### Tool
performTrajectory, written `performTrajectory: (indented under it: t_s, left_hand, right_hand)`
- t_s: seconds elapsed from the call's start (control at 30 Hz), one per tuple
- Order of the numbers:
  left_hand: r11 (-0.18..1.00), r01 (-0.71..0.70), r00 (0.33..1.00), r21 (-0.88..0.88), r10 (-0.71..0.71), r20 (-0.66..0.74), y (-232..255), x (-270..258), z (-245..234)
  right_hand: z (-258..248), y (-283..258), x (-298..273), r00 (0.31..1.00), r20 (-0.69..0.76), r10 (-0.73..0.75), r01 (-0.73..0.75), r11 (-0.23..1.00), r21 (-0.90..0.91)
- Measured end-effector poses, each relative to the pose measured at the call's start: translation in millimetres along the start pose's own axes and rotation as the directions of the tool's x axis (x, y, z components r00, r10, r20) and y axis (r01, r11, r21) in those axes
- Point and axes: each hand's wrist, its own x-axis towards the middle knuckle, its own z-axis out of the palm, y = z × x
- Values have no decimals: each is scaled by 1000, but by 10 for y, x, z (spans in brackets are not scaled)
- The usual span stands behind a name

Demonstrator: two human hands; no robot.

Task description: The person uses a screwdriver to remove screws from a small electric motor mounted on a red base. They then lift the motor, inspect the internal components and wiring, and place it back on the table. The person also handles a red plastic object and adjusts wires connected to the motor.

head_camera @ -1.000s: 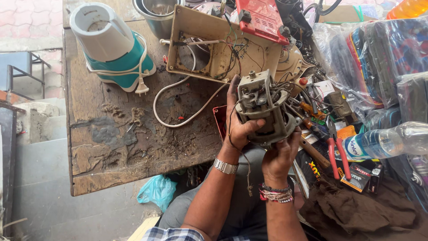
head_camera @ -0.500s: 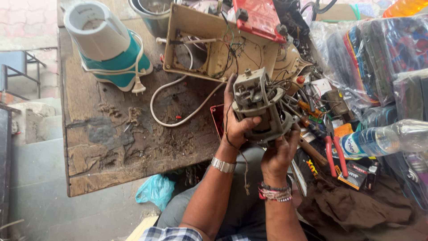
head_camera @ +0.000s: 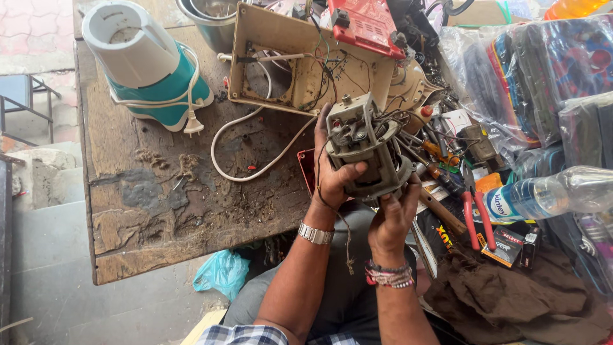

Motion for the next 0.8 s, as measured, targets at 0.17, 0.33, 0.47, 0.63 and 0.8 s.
performTrajectory:
  t_s: [0.17,0.33,0.47,0.63,0.8]
  left_hand:
    - [1000,5,1000,27,-5,12,15,7,24]
    - [999,21,1000,35,-21,21,-12,-14,9]
    - [999,-2,1000,53,1,23,-42,-3,-2]
    - [999,18,1000,50,-19,18,-36,-16,-17]
    - [999,28,1000,26,-28,8,-39,-18,-9]
  right_hand:
    - [-1,-48,77,996,-36,86,-85,996,38]
    - [26,-19,84,993,-80,81,-71,991,116]
    - [3,-56,15,999,-35,-1,-2,998,-70]
    - [-88,43,94,953,-167,251,-231,964,131]
    - [-64,27,-19,999,-23,-34,34,999,13]
